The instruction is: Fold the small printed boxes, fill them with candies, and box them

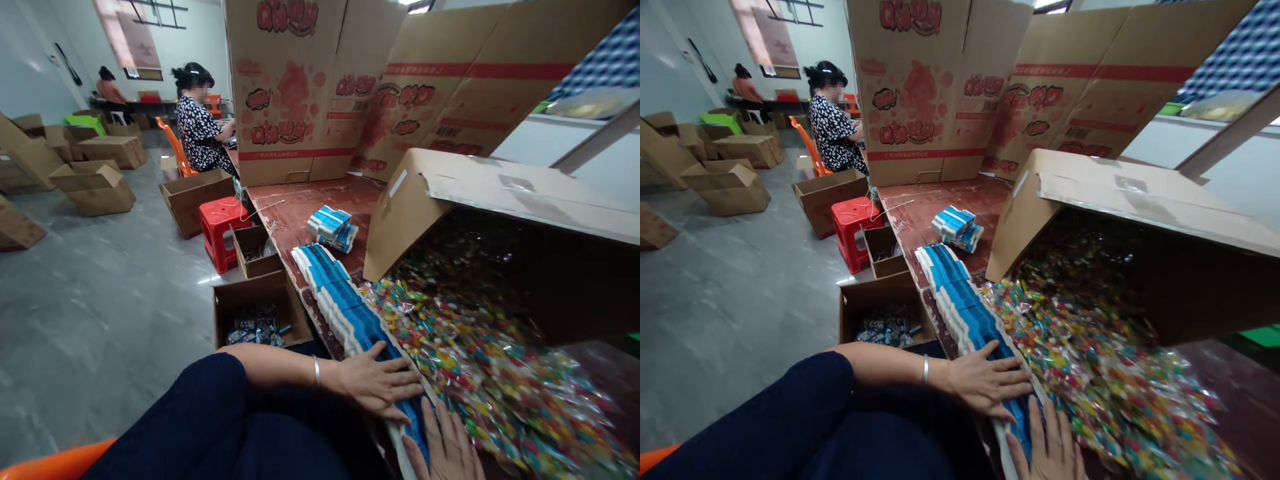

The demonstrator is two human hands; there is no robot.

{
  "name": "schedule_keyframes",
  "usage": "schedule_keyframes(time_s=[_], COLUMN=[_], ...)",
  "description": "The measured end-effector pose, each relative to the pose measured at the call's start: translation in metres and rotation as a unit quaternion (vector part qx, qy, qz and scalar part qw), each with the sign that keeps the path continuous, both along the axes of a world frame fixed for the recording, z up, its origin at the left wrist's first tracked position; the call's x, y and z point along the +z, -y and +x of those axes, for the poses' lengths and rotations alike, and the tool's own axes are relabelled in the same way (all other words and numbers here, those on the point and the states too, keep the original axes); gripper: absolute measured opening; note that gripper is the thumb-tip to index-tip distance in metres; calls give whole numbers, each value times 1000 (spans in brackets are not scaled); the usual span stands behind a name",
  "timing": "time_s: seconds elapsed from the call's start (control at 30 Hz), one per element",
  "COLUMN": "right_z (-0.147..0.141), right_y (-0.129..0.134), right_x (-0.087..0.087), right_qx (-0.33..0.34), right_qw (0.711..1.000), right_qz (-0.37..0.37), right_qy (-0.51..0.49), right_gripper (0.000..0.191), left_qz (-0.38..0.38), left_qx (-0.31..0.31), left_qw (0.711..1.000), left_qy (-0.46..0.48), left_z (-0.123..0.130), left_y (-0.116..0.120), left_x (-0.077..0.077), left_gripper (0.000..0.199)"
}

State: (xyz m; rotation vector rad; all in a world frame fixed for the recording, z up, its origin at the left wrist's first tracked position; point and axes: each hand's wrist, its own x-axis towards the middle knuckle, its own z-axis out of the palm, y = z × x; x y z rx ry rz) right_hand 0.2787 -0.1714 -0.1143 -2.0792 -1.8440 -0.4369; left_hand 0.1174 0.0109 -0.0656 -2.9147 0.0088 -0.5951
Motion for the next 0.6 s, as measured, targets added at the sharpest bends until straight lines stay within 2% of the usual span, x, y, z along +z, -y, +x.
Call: schedule_keyframes(time_s=[0.2, 0.33, 0.47, 0.53, 0.6], right_z=[-5, -5, -6, -9, -14], right_y=[-7, -5, -10, -18, -25], right_x=[0, 18, 45, 48, 42], right_qx=[-11, -15, 17, 37, 46], right_qw=[1000, 1000, 1000, 999, 999], right_qz=[3, 1, -7, -6, -13], right_qy=[4, 3, 14, 17, 22], right_gripper=[73, 73, 75, 74, 73], left_qz=[-33, -58, -88, -106, -122], left_qx=[-13, -7, 39, 73, 89], left_qw=[999, 998, 995, 991, 987], left_qy=[-1, -19, -19, -35, -55], left_z=[-2, -7, -13, -15, -17], left_y=[-6, -3, -13, -24, -34], left_x=[0, 21, 43, 45, 39], left_gripper=[71, 71, 71, 73, 73])
